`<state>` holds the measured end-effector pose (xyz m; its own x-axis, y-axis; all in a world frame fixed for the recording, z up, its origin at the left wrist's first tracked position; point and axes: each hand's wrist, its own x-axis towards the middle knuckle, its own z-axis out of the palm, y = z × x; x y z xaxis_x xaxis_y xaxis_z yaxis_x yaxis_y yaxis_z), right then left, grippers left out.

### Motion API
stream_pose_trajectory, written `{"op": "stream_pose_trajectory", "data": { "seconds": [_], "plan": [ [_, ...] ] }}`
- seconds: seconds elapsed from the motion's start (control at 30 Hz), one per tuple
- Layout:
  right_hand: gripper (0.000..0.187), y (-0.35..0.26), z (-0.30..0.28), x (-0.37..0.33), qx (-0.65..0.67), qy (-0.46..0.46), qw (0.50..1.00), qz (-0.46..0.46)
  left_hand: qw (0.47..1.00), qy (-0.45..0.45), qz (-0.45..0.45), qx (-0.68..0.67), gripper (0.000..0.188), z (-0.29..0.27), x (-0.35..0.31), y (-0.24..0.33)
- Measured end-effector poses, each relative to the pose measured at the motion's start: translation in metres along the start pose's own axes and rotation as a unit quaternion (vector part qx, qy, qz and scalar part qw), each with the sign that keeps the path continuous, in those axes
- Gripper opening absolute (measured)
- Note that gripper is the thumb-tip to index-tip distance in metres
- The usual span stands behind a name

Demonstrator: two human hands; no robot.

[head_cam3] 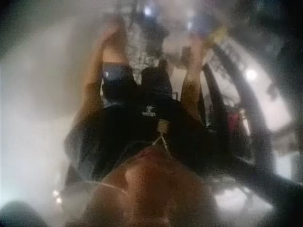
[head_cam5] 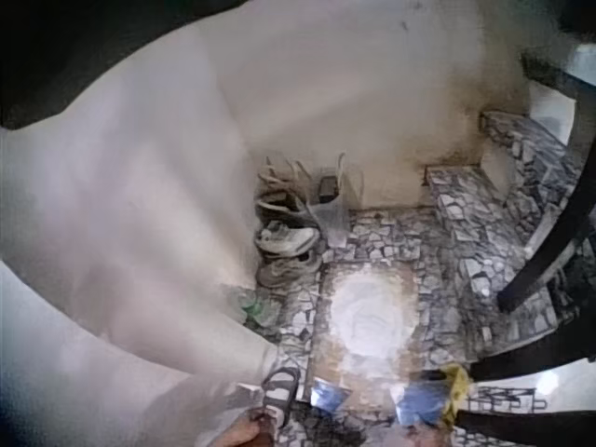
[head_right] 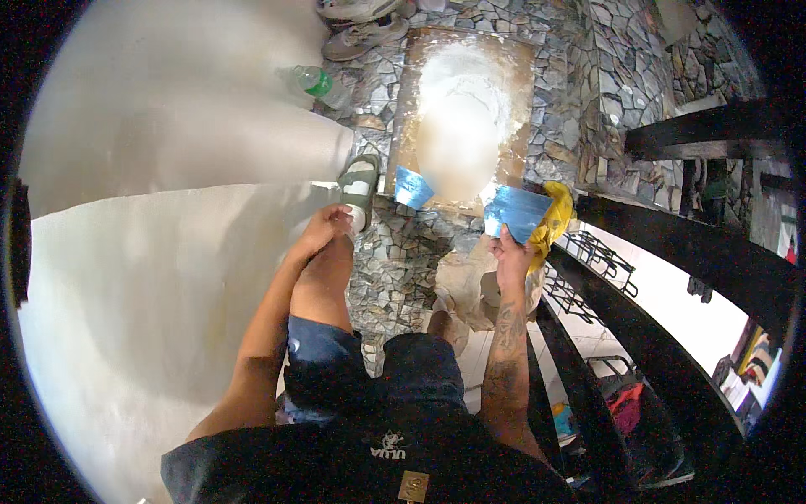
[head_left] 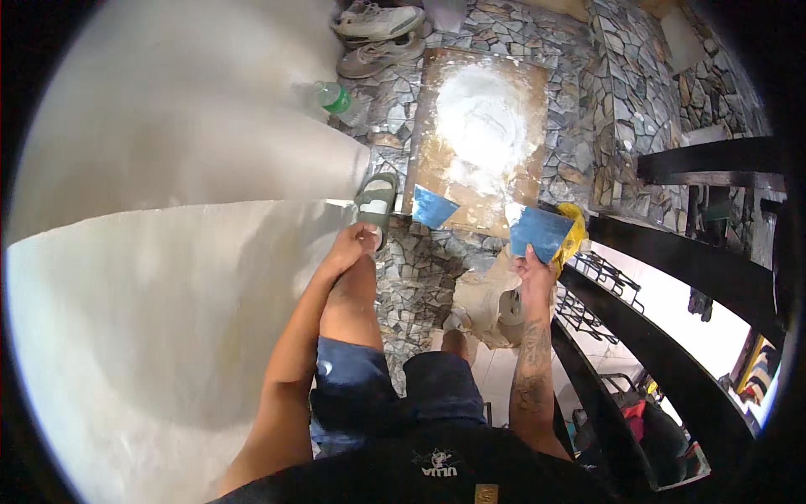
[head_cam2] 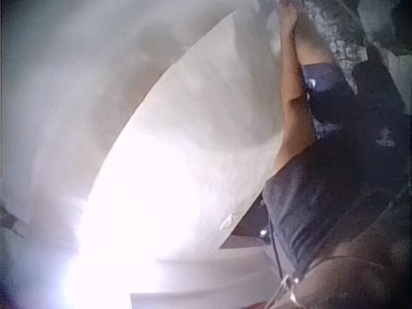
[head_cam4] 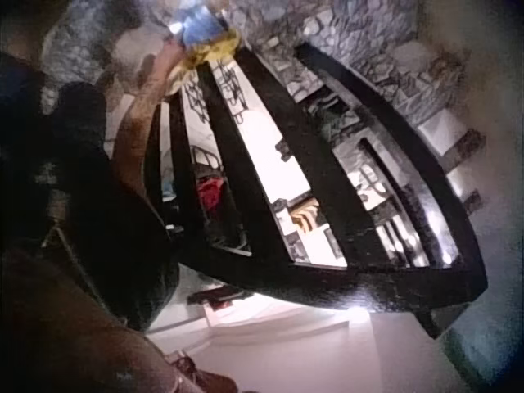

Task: The person uses a trowel to spread a white paste on a flat surface, repeatedly smoothing and leveling the material. They occasionally use a yellow cloth to wipe the trowel and continue spreading the paste across the board.

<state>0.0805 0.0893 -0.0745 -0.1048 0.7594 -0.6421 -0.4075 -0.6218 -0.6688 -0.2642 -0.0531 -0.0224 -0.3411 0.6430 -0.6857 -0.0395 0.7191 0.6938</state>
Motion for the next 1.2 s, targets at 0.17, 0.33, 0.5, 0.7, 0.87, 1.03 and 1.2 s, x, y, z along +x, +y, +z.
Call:
{"op": "stream_pose_trajectory", "data": {
  "seconds": [0.17,0.33,0.5,0.7,0.87,1.03,1.2],
  "plan": [
    [0.014,-0.017,0.008,-0.002,0.015,-0.039,0.999,0.002,0.958,0.239,0.068,0.144,0.019,-0.036,-0.023,-0.05],
    [0.014,-0.027,0.03,-0.016,0.041,-0.054,0.998,-0.01,0.962,0.223,-0.023,0.155,0.026,-0.05,-0.086,-0.164],
    [0.014,-0.025,0.006,-0.002,0.0,-0.037,0.998,-0.049,0.979,0.191,-0.032,0.061,0.022,-0.002,-0.056,-0.085],
    [0.008,0.011,0.019,0.029,0.009,0.012,0.999,-0.037,0.926,0.137,0.124,0.33,0.028,-0.035,0.073,-0.077],
    [0.014,0.045,0.025,0.057,0.007,0.009,0.999,-0.03,0.7,0.043,0.001,0.713,0.07,-0.02,0.126,-0.1],
    [0.011,0.065,0.068,0.066,-0.035,0.015,0.999,0.0,0.555,0.112,-0.063,0.822,0.082,-0.04,0.128,-0.119],
    [0.019,0.076,0.051,0.089,-0.023,0.034,0.999,-0.014,0.648,0.062,0.022,0.759,0.07,-0.027,0.113,-0.108]
  ]
}}
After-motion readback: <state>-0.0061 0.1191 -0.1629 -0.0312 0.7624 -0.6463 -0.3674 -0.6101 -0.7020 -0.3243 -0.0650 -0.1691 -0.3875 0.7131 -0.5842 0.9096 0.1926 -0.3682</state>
